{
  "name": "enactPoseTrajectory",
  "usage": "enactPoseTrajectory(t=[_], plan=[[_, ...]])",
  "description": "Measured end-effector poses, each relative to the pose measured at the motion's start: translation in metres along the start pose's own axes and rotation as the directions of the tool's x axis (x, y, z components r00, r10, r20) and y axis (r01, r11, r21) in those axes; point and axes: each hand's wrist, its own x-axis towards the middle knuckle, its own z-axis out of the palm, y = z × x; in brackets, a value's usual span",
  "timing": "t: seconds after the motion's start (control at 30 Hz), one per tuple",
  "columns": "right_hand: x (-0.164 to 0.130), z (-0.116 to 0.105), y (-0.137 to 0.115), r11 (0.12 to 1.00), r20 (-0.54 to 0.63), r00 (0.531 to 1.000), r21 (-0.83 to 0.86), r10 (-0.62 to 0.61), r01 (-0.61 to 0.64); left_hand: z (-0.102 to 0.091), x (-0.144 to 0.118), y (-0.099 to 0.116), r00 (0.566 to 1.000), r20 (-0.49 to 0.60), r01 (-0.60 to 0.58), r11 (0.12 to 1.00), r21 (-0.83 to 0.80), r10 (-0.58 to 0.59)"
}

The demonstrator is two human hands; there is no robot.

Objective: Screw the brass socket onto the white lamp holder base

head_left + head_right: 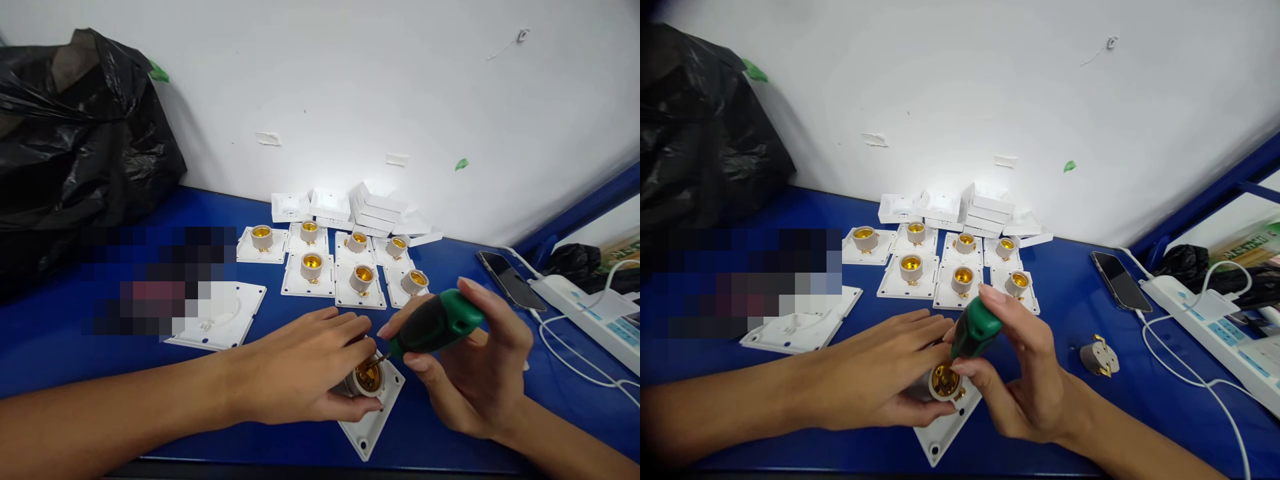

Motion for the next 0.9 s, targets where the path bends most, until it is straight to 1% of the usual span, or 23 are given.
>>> enactPoseTrajectory(t=[0.03, 0.1, 0.13, 0.2, 0.23, 0.27, 0.33, 0.37, 0.4, 0.43, 0.5, 0.53, 0.57, 0.6, 0.63, 0.67, 0.73, 0.77, 0.9], plan=[[0.000, 0.001, 0.000, 1.000, -0.040, 0.999, -0.003, -0.018, 0.018, 0.000, 0.000, 0.000, 1.000, 0.001, 0.001, 1.000, 0.003, -0.001], [0.003, 0.002, 0.001, 0.995, -0.127, 0.987, -0.017, -0.095, 0.094, 0.000, 0.000, 0.000, 1.000, 0.002, 0.004, 1.000, 0.009, -0.004], [0.005, 0.003, 0.001, 0.992, -0.131, 0.983, -0.031, -0.128, 0.125, 0.001, 0.000, 0.000, 1.000, 0.001, 0.004, 1.000, 0.013, -0.004], [0.008, 0.003, 0.001, 0.981, -0.050, 0.982, 0.048, -0.183, 0.186, 0.001, 0.000, 0.000, 1.000, -0.005, 0.005, 1.000, 0.020, -0.005], [0.009, 0.002, 0.001, 0.976, 0.001, 0.982, 0.109, -0.188, 0.186, 0.001, 0.000, 0.000, 1.000, -0.007, 0.006, 1.000, 0.023, -0.006], [0.009, 0.002, 0.000, 0.973, 0.004, 0.980, 0.126, -0.198, 0.196, 0.001, 0.000, -0.001, 1.000, -0.006, 0.006, 1.000, 0.022, -0.005], [0.009, 0.001, -0.003, 0.985, -0.026, 0.986, 0.041, -0.165, 0.166, 0.000, 0.000, -0.001, 1.000, 0.002, 0.004, 1.000, 0.015, -0.004], [0.009, 0.000, -0.005, 0.985, -0.044, 0.985, 0.023, -0.167, 0.168, 0.000, 0.000, 0.000, 1.000, 0.005, 0.004, 1.000, 0.011, -0.004], [0.010, -0.001, -0.007, 0.993, -0.003, 0.994, 0.038, -0.111, 0.111, 0.000, 0.000, 0.000, 1.000, 0.006, 0.005, 1.000, 0.006, -0.005], [0.011, -0.001, -0.009, 0.996, 0.012, 0.997, 0.041, -0.079, 0.079, 0.000, 0.000, 0.000, 1.000, 0.004, 0.005, 1.000, 0.002, -0.005], [0.012, -0.001, -0.011, 0.999, 0.086, 0.996, -0.010, -0.030, 0.031, 0.001, 0.000, 0.000, 1.000, -0.004, 0.006, 1.000, -0.002, -0.006], [0.012, -0.001, -0.011, 0.999, 0.106, 0.993, -0.009, -0.046, 0.048, 0.001, 0.000, 0.000, 1.000, -0.009, 0.005, 1.000, -0.004, -0.006], [0.011, -0.001, -0.009, 0.988, 0.101, 0.983, 0.050, -0.154, 0.149, 0.001, 0.000, 0.000, 1.000, -0.015, 0.004, 1.000, -0.003, -0.004], [0.009, -0.001, -0.007, 0.982, 0.104, 0.978, 0.063, -0.181, 0.176, 0.001, -0.001, -0.001, 1.000, -0.021, 0.002, 1.000, -0.001, -0.002], [0.006, -0.001, -0.004, 0.985, 0.072, 0.983, 0.038, -0.170, 0.168, 0.001, -0.001, -0.001, 1.000, -0.026, -0.001, 1.000, 0.001, 0.001], [0.003, -0.001, -0.001, 0.986, 0.001, 0.987, -0.047, -0.161, 0.161, 0.002, -0.001, -0.001, 1.000, -0.030, -0.003, 1.000, 0.004, 0.003], [-0.002, -0.001, 0.003, 0.979, -0.093, 0.986, -0.165, -0.137, 0.120, 0.001, 0.000, -0.001, 1.000, -0.031, -0.004, 1.000, 0.007, 0.005], [-0.004, 0.000, 0.004, 0.978, -0.120, 0.984, -0.175, -0.131, 0.109, 0.001, 0.000, -0.001, 1.000, -0.028, -0.004, 1.000, 0.008, 0.004], [-0.005, 0.001, 0.003, 0.999, -0.058, 0.998, -0.020, -0.030, 0.029, 0.001, 0.001, 0.000, 1.000, -0.026, -0.006, 1.000, 0.019, 0.007]])
